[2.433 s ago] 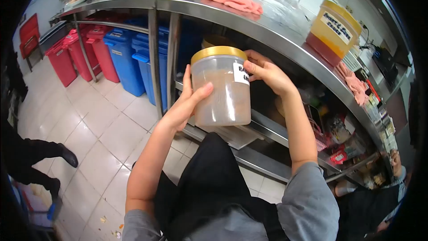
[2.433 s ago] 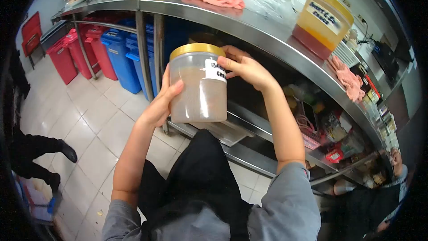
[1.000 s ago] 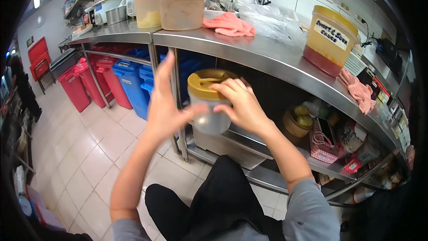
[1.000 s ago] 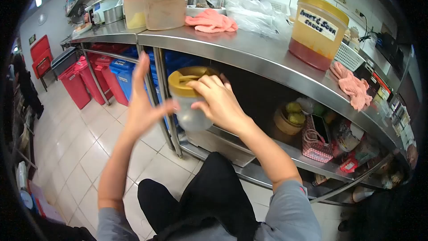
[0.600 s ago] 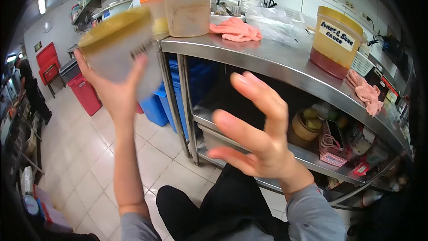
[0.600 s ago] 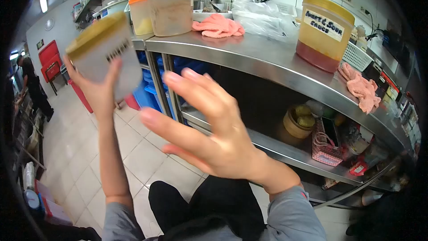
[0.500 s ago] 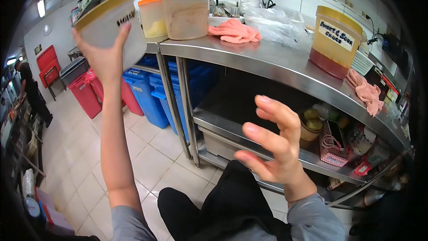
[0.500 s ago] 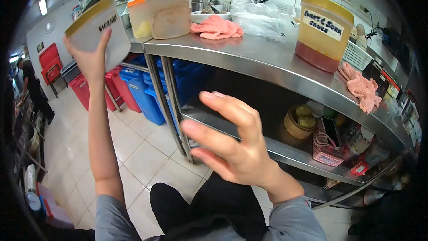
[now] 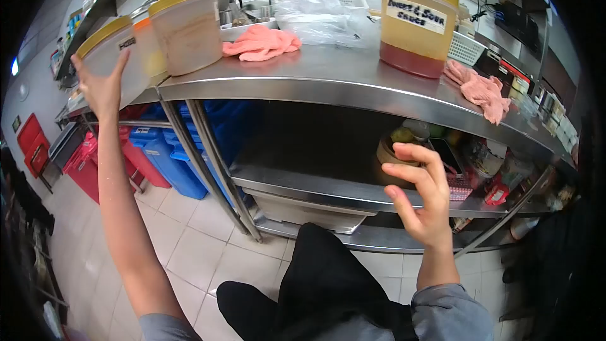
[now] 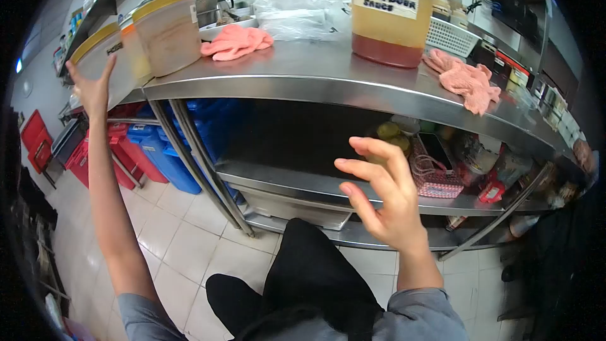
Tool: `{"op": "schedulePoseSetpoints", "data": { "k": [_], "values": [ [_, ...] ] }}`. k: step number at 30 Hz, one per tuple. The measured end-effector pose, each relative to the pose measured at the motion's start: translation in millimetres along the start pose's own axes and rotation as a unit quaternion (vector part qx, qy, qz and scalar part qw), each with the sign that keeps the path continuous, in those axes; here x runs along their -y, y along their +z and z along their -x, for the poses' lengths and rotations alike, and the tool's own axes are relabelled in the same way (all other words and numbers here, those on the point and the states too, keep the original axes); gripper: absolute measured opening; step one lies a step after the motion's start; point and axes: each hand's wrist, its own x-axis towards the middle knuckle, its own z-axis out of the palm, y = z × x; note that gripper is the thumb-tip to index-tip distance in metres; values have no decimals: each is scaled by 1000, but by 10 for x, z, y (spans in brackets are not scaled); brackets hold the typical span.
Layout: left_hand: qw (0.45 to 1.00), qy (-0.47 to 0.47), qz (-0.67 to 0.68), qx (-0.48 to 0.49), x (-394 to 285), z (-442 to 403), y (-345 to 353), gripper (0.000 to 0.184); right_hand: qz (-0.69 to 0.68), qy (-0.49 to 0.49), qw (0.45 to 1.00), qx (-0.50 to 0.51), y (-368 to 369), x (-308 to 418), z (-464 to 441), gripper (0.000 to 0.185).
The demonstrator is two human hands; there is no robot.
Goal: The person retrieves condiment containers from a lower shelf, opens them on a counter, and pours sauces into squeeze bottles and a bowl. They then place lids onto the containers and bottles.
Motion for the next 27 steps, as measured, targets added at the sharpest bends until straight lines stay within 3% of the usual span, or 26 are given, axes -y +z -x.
{"op": "schedulePoseSetpoints", "data": {
  "k": [4, 7, 10, 14, 17, 19, 20, 22, 24, 25, 27],
  "values": [
    [990, -110, -71, -54, 100, -72, -62, 132, 47, -17, 998, -24, -204, -15, -21, 33],
    [991, 4, -124, -49, 928, -336, 477, 139, 58, 9, 997, -41, -294, -15, 31, 32],
    [989, -2, -118, 87, 1155, -452, 764, 135, 85, 13, 995, -47, -343, -13, 80, 30],
    [976, 47, 41, 208, 1210, -305, 939, 122, 115, 9, 992, -58, -465, -15, 141, 27],
    [986, 48, 77, 139, 1100, -41, 1011, 116, 140, -7, 986, -87, -607, -24, 71, 27],
    [996, 53, 72, 13, 620, 217, 806, 107, 208, -26, 972, -104, -765, 10, -162, 24],
    [995, 51, 66, -52, 317, 365, 650, 102, 260, -84, 955, -118, -861, -52, -322, 27],
    [978, 140, 135, -75, -242, 610, 338, 94, 224, -46, 958, -176, -966, -172, -675, 33],
    [956, 209, 187, -83, -687, 988, 156, 84, 285, -82, 936, -189, -1043, -340, -1123, 41],
    [946, 237, 207, -80, -879, 1175, 79, 79, 258, -49, 949, -176, -1081, -480, -1337, 50],
    [927, 328, 183, -8, -1264, 1483, -180, 74, 265, -37, 954, -135, -1212, -894, -1752, 62]
  ]
}}
